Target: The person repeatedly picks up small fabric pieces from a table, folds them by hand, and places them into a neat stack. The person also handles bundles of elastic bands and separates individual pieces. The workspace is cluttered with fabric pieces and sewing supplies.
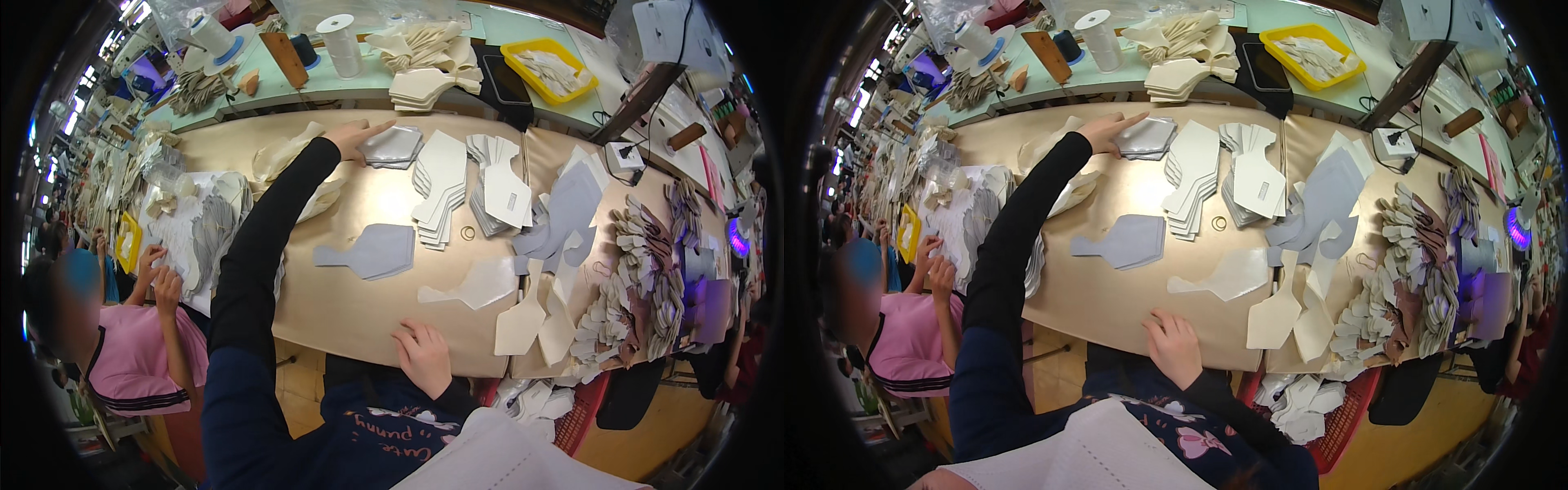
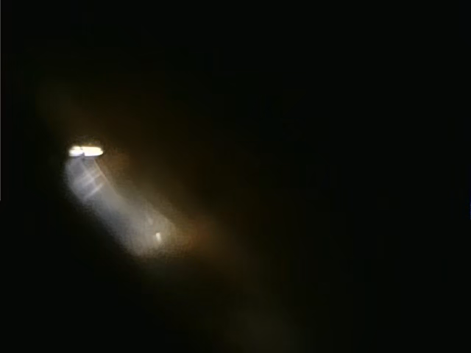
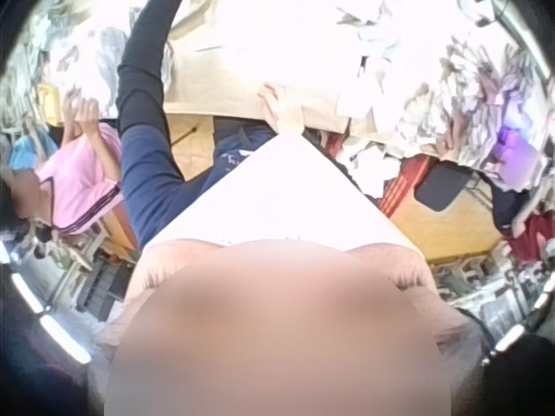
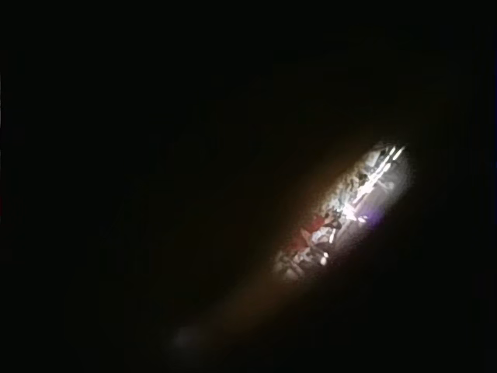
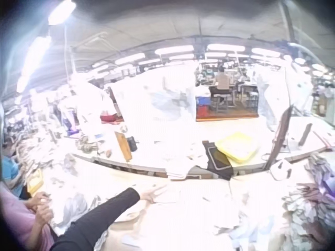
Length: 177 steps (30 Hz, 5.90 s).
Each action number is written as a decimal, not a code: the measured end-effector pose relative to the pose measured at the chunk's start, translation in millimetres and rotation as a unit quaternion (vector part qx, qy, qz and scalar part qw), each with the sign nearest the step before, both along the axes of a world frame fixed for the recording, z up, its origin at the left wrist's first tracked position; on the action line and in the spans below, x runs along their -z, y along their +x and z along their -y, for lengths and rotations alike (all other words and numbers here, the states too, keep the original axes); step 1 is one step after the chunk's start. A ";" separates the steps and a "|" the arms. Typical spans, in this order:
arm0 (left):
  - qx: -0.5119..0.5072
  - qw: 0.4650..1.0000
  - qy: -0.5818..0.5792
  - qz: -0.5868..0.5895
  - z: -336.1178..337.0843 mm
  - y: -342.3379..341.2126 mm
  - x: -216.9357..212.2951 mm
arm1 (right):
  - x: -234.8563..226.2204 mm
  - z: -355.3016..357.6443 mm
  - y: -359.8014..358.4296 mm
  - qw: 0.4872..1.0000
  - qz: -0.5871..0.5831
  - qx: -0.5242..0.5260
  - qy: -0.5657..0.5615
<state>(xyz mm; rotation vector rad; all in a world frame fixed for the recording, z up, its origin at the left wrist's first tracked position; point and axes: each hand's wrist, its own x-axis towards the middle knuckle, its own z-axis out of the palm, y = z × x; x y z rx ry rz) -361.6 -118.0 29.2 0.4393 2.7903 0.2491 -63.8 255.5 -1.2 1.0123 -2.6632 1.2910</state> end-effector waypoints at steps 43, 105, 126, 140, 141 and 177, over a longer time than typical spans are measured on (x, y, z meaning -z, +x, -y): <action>-0.084 0.934 0.282 -0.205 -211.3 274.5 45.5 | -51.2 -73.0 -97.7 0.992 -0.079 0.053 0.081; -0.270 0.732 0.613 -0.123 -242.2 324.6 -32.5 | -83.6 -28.2 -42.8 0.992 -0.023 0.059 -0.112; -0.357 0.539 0.754 0.110 -218.3 318.6 -22.3 | -77.6 -29.0 -29.2 0.898 0.407 0.027 -0.168; -0.363 0.776 0.480 -0.188 -238.2 322.4 -31.4 | -74.0 -25.4 -26.0 0.876 0.446 0.053 -0.176; -0.338 0.777 0.516 -0.124 -238.1 326.2 -33.5 | -72.6 -22.1 -25.3 0.877 0.433 0.044 -0.201; -0.283 0.488 0.826 -0.005 -149.0 314.1 -3.4 | 51.1 -346.0 50.5 0.569 -0.109 0.693 -0.429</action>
